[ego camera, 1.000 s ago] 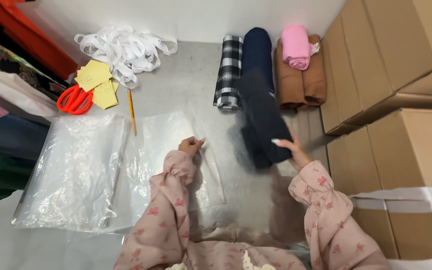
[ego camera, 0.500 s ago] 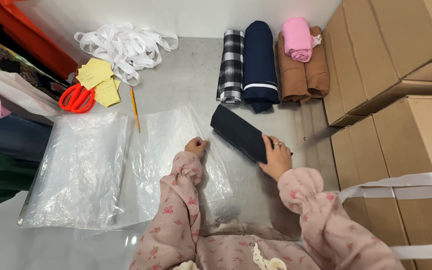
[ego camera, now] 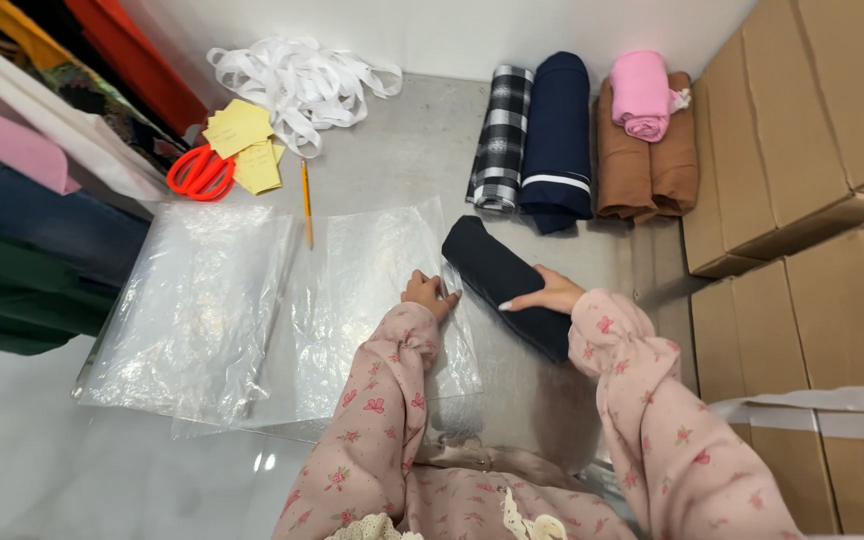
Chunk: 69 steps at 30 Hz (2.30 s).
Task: The person places a folded black garment into a clear plastic bag and seals it. They then place the bagged item into a cardboard box, close the box, and tie it with a white ribbon.
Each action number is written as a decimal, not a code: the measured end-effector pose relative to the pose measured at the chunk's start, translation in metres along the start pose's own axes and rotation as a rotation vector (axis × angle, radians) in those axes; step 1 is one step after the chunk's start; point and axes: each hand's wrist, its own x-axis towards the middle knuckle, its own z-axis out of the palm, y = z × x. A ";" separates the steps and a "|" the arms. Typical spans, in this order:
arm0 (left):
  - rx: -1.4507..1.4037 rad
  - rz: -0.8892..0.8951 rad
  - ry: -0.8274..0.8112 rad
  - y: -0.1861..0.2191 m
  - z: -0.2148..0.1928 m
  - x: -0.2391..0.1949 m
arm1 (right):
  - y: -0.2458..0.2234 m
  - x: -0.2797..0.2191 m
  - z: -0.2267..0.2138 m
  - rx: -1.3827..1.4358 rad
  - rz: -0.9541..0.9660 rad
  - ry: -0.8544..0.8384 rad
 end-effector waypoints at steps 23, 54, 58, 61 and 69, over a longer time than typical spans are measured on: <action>-0.384 -0.017 0.110 -0.037 0.023 0.005 | -0.041 -0.059 0.007 0.523 -0.102 -0.279; -0.169 0.531 -0.118 0.027 -0.134 -0.109 | -0.124 -0.034 0.138 0.356 -0.116 -0.011; -0.098 0.565 -0.208 0.028 -0.158 -0.141 | -0.114 -0.029 0.189 0.700 -0.107 0.089; -0.217 0.749 -0.253 0.020 -0.155 -0.160 | -0.115 -0.023 0.215 0.941 -0.112 0.170; -0.617 0.973 0.552 0.007 -0.211 -0.178 | -0.119 -0.006 0.214 1.526 -0.228 0.440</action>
